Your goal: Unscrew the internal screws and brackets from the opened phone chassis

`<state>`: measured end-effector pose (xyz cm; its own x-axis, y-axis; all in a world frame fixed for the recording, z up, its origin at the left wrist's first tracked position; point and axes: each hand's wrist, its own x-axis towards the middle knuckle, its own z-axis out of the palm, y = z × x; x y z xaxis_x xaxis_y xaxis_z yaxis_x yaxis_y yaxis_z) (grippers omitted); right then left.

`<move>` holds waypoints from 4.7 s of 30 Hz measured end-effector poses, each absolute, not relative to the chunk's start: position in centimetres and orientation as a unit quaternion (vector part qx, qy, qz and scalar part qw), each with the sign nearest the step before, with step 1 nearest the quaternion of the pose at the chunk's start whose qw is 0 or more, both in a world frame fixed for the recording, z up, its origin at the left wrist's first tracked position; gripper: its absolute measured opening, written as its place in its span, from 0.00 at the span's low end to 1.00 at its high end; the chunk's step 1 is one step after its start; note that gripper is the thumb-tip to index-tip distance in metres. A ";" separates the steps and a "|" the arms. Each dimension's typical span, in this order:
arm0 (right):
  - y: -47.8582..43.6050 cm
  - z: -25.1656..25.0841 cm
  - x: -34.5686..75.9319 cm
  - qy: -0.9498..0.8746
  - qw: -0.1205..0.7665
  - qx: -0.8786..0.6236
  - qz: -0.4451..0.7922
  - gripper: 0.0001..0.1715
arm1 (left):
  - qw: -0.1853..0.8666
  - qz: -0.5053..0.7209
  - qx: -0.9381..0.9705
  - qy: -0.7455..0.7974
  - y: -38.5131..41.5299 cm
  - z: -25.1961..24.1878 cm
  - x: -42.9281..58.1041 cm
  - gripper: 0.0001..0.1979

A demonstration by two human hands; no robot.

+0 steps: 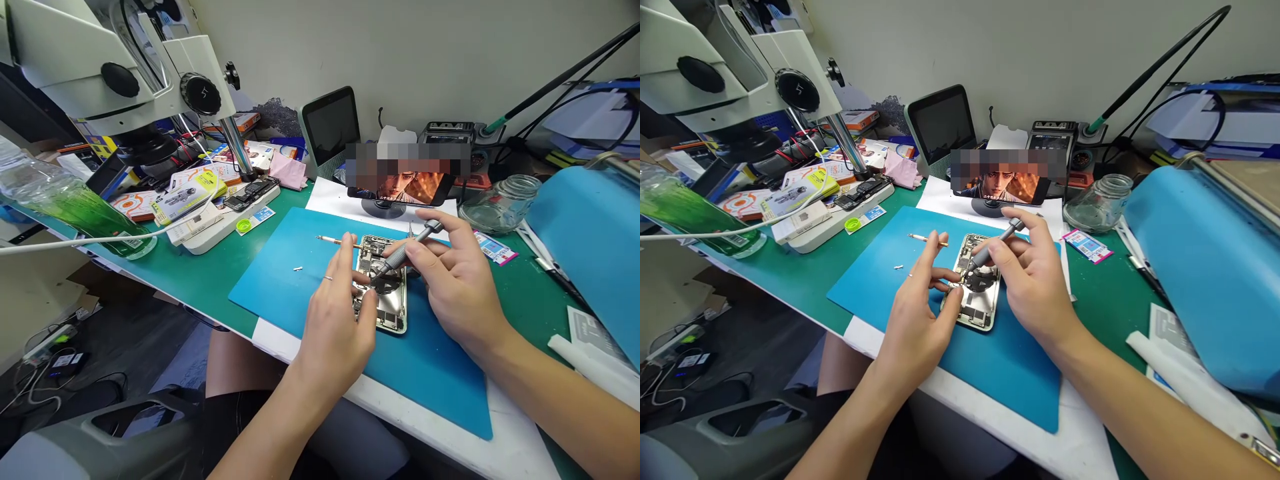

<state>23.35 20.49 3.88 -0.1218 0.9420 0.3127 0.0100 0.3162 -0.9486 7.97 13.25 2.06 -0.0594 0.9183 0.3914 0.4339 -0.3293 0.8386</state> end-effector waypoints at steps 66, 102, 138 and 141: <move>20.3 4.2 23.2 -0.601 0.526 -0.395 0.454 0.21 | 0.228 0.495 0.656 0.521 13.0 1.9 7.8 0.38; 20.2 4.4 23.2 -0.604 0.515 -0.392 0.465 0.25 | 0.211 0.479 0.671 0.525 13.1 1.8 7.9 0.39; 20.2 4.4 23.2 -0.599 0.519 -0.398 0.462 0.22 | 0.198 0.486 0.673 0.521 12.9 1.7 7.9 0.38; 20.1 4.5 23.2 -0.598 0.517 -0.404 0.460 0.21 | 0.200 0.487 0.673 0.519 12.8 1.8 7.9 0.38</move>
<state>23.17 20.14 4.46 -0.1387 0.9589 0.2475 0.0068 0.2508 -0.9680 7.88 12.84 1.79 -0.0147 0.8942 0.4474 0.5036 -0.3800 0.7759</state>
